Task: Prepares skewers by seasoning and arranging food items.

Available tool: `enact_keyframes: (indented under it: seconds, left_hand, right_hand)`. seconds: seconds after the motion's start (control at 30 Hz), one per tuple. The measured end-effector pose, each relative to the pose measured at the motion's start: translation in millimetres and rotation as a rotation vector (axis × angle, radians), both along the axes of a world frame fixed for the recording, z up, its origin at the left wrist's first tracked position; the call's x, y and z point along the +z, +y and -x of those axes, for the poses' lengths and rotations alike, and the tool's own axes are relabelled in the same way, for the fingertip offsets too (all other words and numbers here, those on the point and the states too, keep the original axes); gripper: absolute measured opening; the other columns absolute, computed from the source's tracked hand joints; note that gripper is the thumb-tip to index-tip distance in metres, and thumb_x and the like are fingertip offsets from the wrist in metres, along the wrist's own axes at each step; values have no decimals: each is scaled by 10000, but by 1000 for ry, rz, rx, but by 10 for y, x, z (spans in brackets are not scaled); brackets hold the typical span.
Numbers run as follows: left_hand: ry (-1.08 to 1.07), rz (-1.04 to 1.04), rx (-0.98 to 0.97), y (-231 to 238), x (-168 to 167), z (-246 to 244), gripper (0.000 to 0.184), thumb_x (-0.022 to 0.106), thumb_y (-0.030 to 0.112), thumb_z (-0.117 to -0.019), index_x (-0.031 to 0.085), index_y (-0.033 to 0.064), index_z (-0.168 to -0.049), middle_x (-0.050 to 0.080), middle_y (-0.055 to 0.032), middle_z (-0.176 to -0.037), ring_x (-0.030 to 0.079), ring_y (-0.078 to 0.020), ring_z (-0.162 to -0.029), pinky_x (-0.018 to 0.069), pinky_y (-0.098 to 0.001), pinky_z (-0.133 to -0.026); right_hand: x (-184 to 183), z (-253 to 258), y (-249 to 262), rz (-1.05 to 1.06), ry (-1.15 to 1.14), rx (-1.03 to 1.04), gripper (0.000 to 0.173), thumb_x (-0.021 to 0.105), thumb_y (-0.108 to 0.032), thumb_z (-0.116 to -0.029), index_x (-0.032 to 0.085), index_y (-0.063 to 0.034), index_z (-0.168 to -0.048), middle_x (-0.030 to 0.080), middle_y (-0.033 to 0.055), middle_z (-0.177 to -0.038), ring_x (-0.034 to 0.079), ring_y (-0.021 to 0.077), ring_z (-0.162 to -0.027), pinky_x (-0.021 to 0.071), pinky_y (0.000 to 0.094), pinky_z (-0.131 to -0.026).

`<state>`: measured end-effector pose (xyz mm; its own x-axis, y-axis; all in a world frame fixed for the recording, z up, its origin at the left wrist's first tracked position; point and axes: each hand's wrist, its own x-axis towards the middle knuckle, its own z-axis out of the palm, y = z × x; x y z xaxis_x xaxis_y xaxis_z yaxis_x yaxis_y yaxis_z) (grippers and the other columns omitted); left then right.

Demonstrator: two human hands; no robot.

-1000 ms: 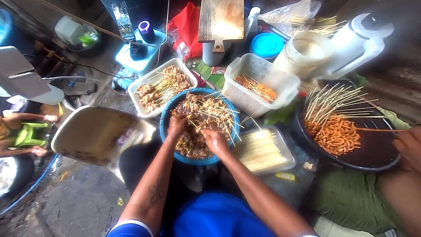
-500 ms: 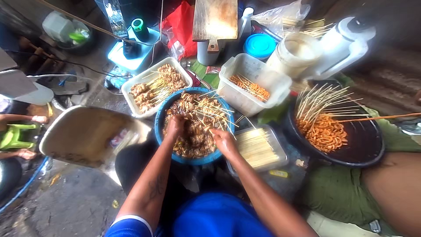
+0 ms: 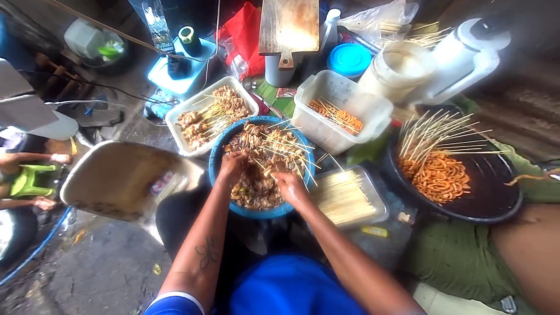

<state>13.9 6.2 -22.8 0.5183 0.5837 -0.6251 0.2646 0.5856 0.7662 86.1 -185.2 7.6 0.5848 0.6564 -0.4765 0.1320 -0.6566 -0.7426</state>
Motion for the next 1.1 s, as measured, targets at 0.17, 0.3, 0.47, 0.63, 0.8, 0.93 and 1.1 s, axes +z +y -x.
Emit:
enact_keyframes:
  seconds: [0.17,0.3,0.47,0.63,0.8,0.93,1.1]
  left_hand:
    - [51,-92,-32,-63,-11,-26,193,528,-22,-1021,623,-28,-1189,633,-69,-943,557,-93,-679,501,-250,-637]
    - [72,-164,-137,-72,-55,-25,247,500,-34,-1026,615,-39,-1244,644,-102,-1058,577,-104,-747,513,-265,-695]
    - [141,-497,-436,-107,-82,24,282,480,-21,-1029,671,-25,-1236,688,-141,-1055,639,-148,-832,550,-342,-797]
    - [326,-769,-602,-235,108,-14,306,487,-17,-1024,724,22,-1214,723,-199,-1103,688,-324,-1017,513,-520,-940]
    - [266,-794,-618,-356,96,-34,288,493,-6,-1027,726,1,-1194,717,-221,-1152,673,-361,-1121,487,-555,-1010]
    - [198,-728,-594,-436,83,-149,307,500,4,-1030,687,7,-1273,710,-184,-1216,671,-309,-1149,490,-515,-1033]
    - [402,-928,-844,-408,-167,-306,267,607,93,-994,690,27,-1239,687,-207,-1245,637,-382,-1210,477,-575,-1051]
  right_hand:
    - [-75,29,10,-9,-4,6,340,458,-84,-1081,693,-39,-1322,724,223,-1132,701,352,-985,520,527,-951]
    - [-73,30,13,0,18,8,343,455,-87,-1082,690,-42,-1328,722,225,-1132,698,352,-999,515,532,-955]
    - [-117,33,14,-31,32,-17,343,449,-68,-1078,693,-37,-1317,726,211,-1059,693,315,-901,532,497,-906]
    - [-72,50,71,-8,69,-47,347,446,-82,-1083,689,-46,-1327,723,196,-1020,683,303,-890,527,493,-894]
    - [-110,99,204,-42,25,-93,345,458,-90,-1082,678,-32,-1342,714,215,-1202,683,342,-1120,496,513,-1021]
    - [-97,-12,183,-35,-27,-149,351,447,-95,-1089,664,-24,-1355,693,228,-1262,644,380,-1221,466,547,-1071]
    - [-116,-217,-69,37,-23,-260,363,436,-65,-1075,652,-14,-1363,695,253,-1214,677,380,-1111,498,551,-1004]
